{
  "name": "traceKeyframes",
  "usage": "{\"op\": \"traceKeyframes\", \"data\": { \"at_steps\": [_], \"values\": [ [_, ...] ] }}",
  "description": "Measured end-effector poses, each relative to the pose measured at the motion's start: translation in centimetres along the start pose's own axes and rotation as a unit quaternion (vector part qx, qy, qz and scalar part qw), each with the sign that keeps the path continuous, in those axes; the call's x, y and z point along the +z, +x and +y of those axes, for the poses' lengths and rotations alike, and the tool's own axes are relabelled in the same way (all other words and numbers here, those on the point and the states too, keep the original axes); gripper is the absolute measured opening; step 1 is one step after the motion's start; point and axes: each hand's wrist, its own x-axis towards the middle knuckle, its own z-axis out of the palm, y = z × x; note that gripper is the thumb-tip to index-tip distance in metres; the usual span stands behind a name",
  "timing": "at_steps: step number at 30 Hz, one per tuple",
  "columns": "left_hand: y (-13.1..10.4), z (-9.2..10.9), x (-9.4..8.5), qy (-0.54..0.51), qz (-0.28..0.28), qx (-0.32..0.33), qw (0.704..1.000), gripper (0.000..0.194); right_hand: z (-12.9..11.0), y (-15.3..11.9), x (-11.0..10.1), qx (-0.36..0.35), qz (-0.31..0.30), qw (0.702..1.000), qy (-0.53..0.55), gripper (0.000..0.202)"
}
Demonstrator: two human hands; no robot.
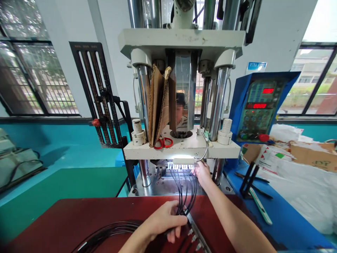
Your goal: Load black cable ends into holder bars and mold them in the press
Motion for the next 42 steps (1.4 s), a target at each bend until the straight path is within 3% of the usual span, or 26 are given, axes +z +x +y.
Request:
{"op": "traceKeyframes", "data": {
  "at_steps": [1, 3, 7, 13, 18, 20, 24, 27, 31, 33, 35, 37, 39, 40, 42],
  "values": [
    [0.1, 0.0, 0.6, -0.094, -0.061, -0.006, 0.994, 0.041, 0.1, -1.3, -0.4, 0.014, 0.000, 1.000, 0.016, 0.022],
    [0.3, -0.3, 2.1, -0.235, -0.120, 0.002, 0.965, 0.047, -0.3, -4.2, -1.0, 0.034, -0.001, 0.998, 0.046, 0.022],
    [0.0, -0.5, 5.1, -0.336, -0.175, -0.003, 0.926, 0.050, -2.3, -9.2, -2.0, 0.041, 0.019, 0.995, 0.084, 0.023],
    [-2.6, 1.0, 7.9, -0.330, -0.167, -0.043, 0.928, 0.034, -4.5, -11.8, -5.2, 0.026, 0.088, 0.989, 0.115, 0.026],
    [-5.3, -0.2, 10.4, -0.148, -0.235, 0.000, 0.961, 0.034, -5.0, -11.8, -9.6, 0.036, 0.129, 0.984, 0.121, 0.028],
    [-6.3, -0.4, 11.1, -0.134, -0.238, 0.012, 0.962, 0.035, -4.9, -12.0, -11.7, 0.040, 0.143, 0.982, 0.114, 0.028],
    [-6.7, 0.9, 10.9, -0.207, -0.200, 0.001, 0.958, 0.038, -4.0, -13.5, -15.3, 0.053, 0.177, 0.979, 0.082, 0.029],
    [-6.2, 2.2, 10.3, -0.226, -0.208, -0.015, 0.952, 0.028, -3.4, -15.4, -17.3, 0.077, 0.168, 0.981, 0.056, 0.029],
    [-5.7, 2.6, 9.8, -0.236, -0.208, -0.021, 0.949, 0.032, -3.6, -17.4, -19.5, 0.121, 0.089, 0.988, -0.016, 0.033],
    [-5.6, 2.4, 9.8, -0.240, -0.210, -0.019, 0.948, 0.037, -4.0, -17.7, -20.6, 0.121, 0.041, 0.984, -0.123, 0.034],
    [-5.5, 2.1, 9.7, -0.242, -0.223, -0.010, 0.944, 0.040, -4.2, -17.7, -21.7, 0.083, 0.002, 0.953, -0.290, 0.028],
    [-5.2, 1.8, 9.6, -0.246, -0.235, 0.000, 0.940, 0.043, -4.2, -17.5, -22.4, 0.009, -0.035, 0.894, -0.446, 0.019],
    [-4.8, 1.4, 9.6, -0.253, -0.253, -0.012, 0.934, 0.051, -4.7, -17.4, -22.4, -0.059, -0.060, 0.844, -0.530, 0.014],
    [-4.6, 1.3, 9.6, -0.257, -0.268, -0.029, 0.928, 0.059, -5.2, -17.4, -22.0, -0.079, -0.059, 0.836, -0.539, 0.016],
    [-4.2, 1.1, 9.6, -0.257, -0.301, -0.069, 0.916, 0.078, -6.9, -17.6, -20.5, -0.076, -0.054, 0.859, -0.504, 0.026]
  ]
}}
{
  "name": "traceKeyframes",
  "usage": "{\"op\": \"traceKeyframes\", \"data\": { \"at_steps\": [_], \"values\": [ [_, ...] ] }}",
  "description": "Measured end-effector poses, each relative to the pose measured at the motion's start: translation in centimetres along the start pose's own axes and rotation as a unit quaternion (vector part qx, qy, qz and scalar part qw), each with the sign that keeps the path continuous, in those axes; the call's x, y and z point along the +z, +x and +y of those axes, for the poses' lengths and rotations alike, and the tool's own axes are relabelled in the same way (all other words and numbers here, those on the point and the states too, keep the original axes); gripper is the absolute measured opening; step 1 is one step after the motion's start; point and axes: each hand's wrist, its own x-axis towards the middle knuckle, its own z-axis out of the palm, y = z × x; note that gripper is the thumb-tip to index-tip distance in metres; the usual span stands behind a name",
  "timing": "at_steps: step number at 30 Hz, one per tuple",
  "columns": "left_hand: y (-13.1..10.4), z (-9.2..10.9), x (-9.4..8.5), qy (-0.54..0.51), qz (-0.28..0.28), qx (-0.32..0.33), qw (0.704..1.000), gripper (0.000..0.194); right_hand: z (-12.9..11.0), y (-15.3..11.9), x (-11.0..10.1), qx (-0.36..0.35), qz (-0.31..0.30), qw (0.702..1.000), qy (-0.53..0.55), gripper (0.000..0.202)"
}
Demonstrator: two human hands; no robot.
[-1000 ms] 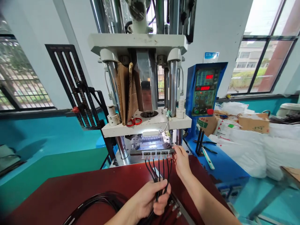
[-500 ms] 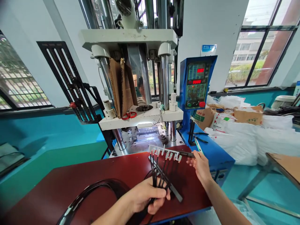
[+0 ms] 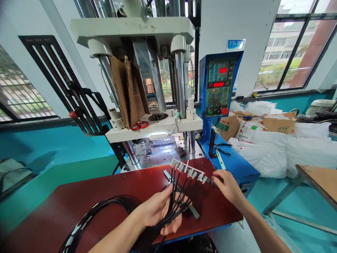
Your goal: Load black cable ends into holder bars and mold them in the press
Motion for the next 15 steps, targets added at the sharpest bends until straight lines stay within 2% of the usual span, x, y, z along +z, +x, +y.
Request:
{"op": "traceKeyframes", "data": {
  "at_steps": [2, 5, 6, 8, 10, 12, 14, 15],
  "values": [
    [0.2, 0.1, -0.1, -0.004, -0.012, -0.024, 1.000, 0.092, -3.0, 0.3, -0.9, 0.019, -0.042, 0.994, 0.096, 0.037],
    [0.2, 0.1, 0.1, -0.002, -0.005, -0.030, 1.000, 0.102, -7.2, 0.7, -1.6, -0.004, -0.177, 0.967, 0.183, 0.037],
    [0.1, 0.1, 0.3, 0.002, -0.002, -0.033, 0.999, 0.103, -8.2, 0.8, -1.6, -0.013, -0.201, 0.961, 0.189, 0.034],
    [-0.1, 0.1, 0.8, 0.027, 0.022, -0.018, 0.999, 0.093, -9.3, 1.1, -1.3, -0.024, -0.205, 0.960, 0.188, 0.029],
    [-0.4, 0.1, 1.6, 0.060, 0.055, 0.003, 0.997, 0.066, -9.5, 1.4, -1.2, -0.027, -0.142, 0.974, 0.175, 0.026],
    [-0.9, 0.2, 2.7, 0.099, 0.054, -0.012, 0.994, 0.044, -8.7, 1.8, -1.8, -0.014, -0.024, 0.986, 0.162, 0.025],
    [-1.9, 0.4, 3.9, 0.164, 0.008, -0.064, 0.984, 0.044, -6.8, 1.7, -3.4, 0.026, 0.092, 0.984, 0.151, 0.026],
    [-2.8, 0.6, 4.4, 0.211, -0.014, -0.084, 0.974, 0.047, -5.4, 1.5, -4.5, 0.051, 0.124, 0.980, 0.146, 0.027]
  ]
}}
